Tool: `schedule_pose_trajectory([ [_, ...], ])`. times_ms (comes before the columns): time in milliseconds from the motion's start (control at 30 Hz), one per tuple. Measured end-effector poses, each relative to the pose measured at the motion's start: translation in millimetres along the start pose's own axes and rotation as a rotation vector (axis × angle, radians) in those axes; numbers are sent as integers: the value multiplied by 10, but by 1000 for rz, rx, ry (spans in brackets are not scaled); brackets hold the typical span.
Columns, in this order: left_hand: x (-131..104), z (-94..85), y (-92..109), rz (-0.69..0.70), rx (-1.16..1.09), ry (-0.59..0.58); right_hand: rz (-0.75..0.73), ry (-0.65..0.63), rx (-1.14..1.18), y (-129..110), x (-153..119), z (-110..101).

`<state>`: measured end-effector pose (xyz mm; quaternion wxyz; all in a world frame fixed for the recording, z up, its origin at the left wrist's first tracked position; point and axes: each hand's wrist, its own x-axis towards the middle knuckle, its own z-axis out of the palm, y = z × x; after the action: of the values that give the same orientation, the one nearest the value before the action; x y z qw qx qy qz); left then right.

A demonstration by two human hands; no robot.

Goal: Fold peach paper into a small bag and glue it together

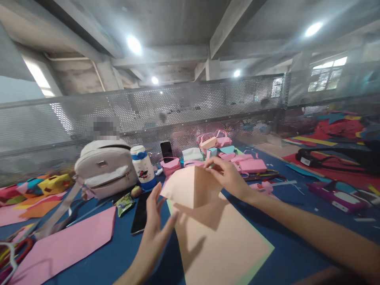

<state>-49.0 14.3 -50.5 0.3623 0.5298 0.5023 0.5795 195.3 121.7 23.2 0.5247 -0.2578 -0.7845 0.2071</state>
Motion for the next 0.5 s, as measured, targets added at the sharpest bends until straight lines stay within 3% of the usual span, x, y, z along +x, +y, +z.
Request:
schedule_pose_trajectory([
  [100, 308, 161, -30, -178, -267, 111, 54, 123, 117, 64, -49, 73],
  [167, 390, 232, -15, -281, -430, 86, 58, 186, 153, 101, -126, 139],
  [300, 470, 322, 54, -239, -555, -96, 39, 174, 208, 177, -306, 304],
  [500, 623, 285, -12, -191, -492, -134, 104, 30, 229, 328, -493, 480],
])
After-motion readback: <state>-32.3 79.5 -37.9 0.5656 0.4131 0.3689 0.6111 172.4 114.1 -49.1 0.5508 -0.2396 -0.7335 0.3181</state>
